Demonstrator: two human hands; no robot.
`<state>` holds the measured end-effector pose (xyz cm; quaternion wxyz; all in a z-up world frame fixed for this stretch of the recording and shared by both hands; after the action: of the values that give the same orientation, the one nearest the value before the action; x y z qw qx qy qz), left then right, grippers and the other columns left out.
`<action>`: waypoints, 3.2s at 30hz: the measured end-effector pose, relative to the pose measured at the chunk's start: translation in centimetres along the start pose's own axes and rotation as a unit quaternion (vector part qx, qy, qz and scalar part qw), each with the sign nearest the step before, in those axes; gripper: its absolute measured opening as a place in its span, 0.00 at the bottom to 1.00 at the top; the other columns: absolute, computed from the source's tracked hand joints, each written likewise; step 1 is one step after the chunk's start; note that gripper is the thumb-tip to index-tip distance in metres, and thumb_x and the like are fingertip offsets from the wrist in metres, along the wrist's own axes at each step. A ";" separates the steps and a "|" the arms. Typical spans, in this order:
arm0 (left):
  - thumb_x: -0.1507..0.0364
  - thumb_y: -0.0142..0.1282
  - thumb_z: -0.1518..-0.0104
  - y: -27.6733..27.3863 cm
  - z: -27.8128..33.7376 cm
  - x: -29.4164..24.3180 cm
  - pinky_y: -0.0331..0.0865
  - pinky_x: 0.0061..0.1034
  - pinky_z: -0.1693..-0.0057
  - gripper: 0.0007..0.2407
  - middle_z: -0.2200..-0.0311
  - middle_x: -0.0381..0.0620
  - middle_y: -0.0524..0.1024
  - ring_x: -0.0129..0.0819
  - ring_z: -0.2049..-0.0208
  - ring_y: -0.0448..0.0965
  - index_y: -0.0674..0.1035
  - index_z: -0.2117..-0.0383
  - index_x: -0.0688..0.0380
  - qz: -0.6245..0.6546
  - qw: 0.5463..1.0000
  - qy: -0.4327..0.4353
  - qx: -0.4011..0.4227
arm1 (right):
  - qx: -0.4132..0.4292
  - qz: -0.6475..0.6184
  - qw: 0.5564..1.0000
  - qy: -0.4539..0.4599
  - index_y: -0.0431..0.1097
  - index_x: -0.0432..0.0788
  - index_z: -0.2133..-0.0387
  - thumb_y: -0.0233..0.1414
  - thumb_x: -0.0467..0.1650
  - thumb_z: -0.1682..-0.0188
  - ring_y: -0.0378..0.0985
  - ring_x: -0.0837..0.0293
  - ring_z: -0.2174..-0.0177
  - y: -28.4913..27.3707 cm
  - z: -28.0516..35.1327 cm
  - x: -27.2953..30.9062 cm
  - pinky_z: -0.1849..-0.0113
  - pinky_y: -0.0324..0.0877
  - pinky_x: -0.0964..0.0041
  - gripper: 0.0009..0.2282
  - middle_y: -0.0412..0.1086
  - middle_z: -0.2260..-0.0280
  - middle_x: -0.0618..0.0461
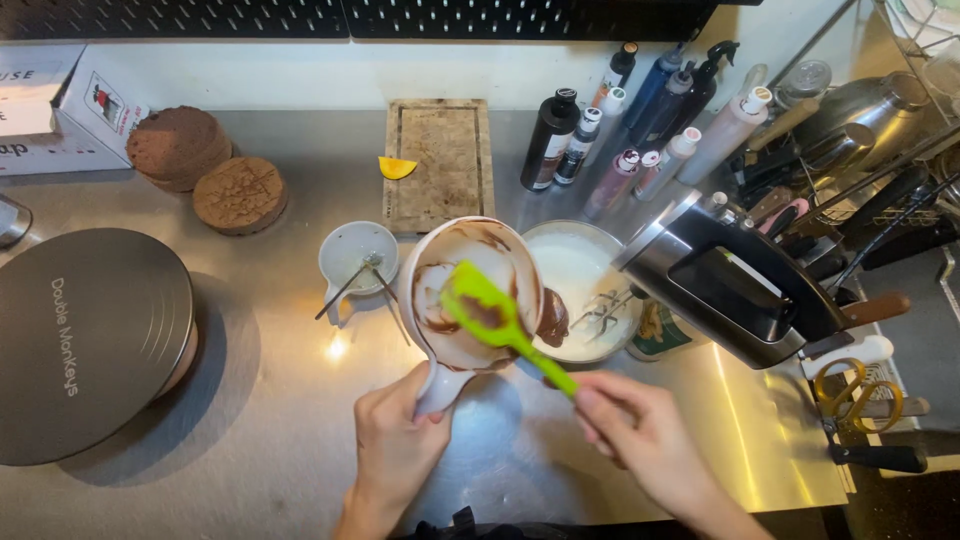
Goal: Transfer chocolate mixture from a mug into a bowl and mix it into cream using a hand mixer.
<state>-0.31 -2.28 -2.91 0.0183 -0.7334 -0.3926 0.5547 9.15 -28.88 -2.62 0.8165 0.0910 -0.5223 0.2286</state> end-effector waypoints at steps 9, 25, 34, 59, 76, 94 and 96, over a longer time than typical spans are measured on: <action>0.83 0.58 0.58 -0.4 0.9 0.1 0.69 0.30 0.71 0.08 0.82 0.53 0.72 0.47 0.82 0.76 0.78 0.70 0.61 -0.066 0.995 -0.006 -0.076 | 0.026 0.015 0.999 -0.030 0.80 0.37 0.53 0.53 0.32 0.48 0.62 0.69 0.80 0.5 0.3 -4.5 0.78 0.59 0.72 0.15 0.66 0.80 0.60; 0.72 0.70 0.51 0.5 0.7 -1.9 0.62 0.21 0.76 0.06 0.92 0.39 0.65 0.22 0.89 0.64 0.84 0.75 0.62 0.051 0.986 -0.155 -0.039 | -0.300 0.381 0.786 -0.383 0.76 0.53 0.49 0.61 0.26 0.56 0.72 0.59 0.72 5.4 2.1 3.4 0.69 0.68 0.64 0.20 0.67 0.66 0.52; 0.76 0.67 0.47 0.4 3.5 1.4 0.58 0.16 0.72 0.05 0.85 0.30 0.65 0.17 0.80 0.62 0.84 0.75 0.65 0.198 0.949 -0.235 -0.060 | -0.334 0.472 0.729 -0.365 0.76 0.56 0.49 0.62 0.27 0.56 0.72 0.56 0.72 1.7 2.7 3.3 0.69 0.67 0.60 0.20 0.69 0.65 0.52; 0.77 0.69 0.43 0.2 4.4 3.1 0.60 0.14 0.69 0.17 0.83 0.28 0.64 0.15 0.78 0.62 0.69 0.83 0.61 0.263 0.942 -0.202 -0.050 | -0.317 0.283 0.799 -0.426 0.76 0.43 0.51 0.60 0.20 0.52 0.74 0.61 0.63 2.2 1.5 1.4 0.62 0.74 0.69 0.15 0.68 0.59 0.50; 0.79 0.62 0.66 -6.2 -0.8 -3.0 0.67 0.30 0.69 0.11 0.82 0.47 0.67 0.42 0.79 0.72 0.70 0.81 0.60 -0.114 0.973 0.201 0.006 | -0.219 0.459 0.735 -0.449 0.75 0.37 0.53 0.61 0.27 0.57 0.72 0.57 0.74 -1.0 4.4 9.7 0.70 0.67 0.65 0.17 0.70 0.73 0.50; 0.78 0.61 0.62 -3.9 0.3 0.0 0.68 0.30 0.68 0.08 0.80 0.46 0.71 0.39 0.77 0.74 0.75 0.76 0.58 -0.093 0.973 0.211 -0.006 | 0.228 0.170 0.957 0.056 0.79 0.41 0.60 0.40 0.40 0.43 0.56 0.65 0.87 -3.1 1.5 3.1 0.81 0.55 0.68 0.20 0.60 0.89 0.59; 0.81 0.59 0.63 -3.4 1.2 1.8 0.70 0.29 0.66 0.10 0.78 0.48 0.73 0.40 0.77 0.76 0.78 0.72 0.59 -0.063 0.984 0.156 -0.054 | 0.192 0.056 0.977 0.066 0.80 0.36 0.61 0.41 0.39 0.43 0.54 0.67 0.86 -2.3 0.9 -0.5 0.82 0.51 0.70 0.22 0.57 0.88 0.61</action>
<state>-3.08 0.67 -3.26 0.0744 -0.7844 -0.4601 0.4093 9.33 -31.45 -2.47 0.8024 0.2018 -0.4176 0.3755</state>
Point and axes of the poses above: each hand's wrist, its own z-axis away from the middle knuckle, its own y-axis out of the palm, x = y × z, the point moved 1 cm from there along -z, towards the middle knuckle
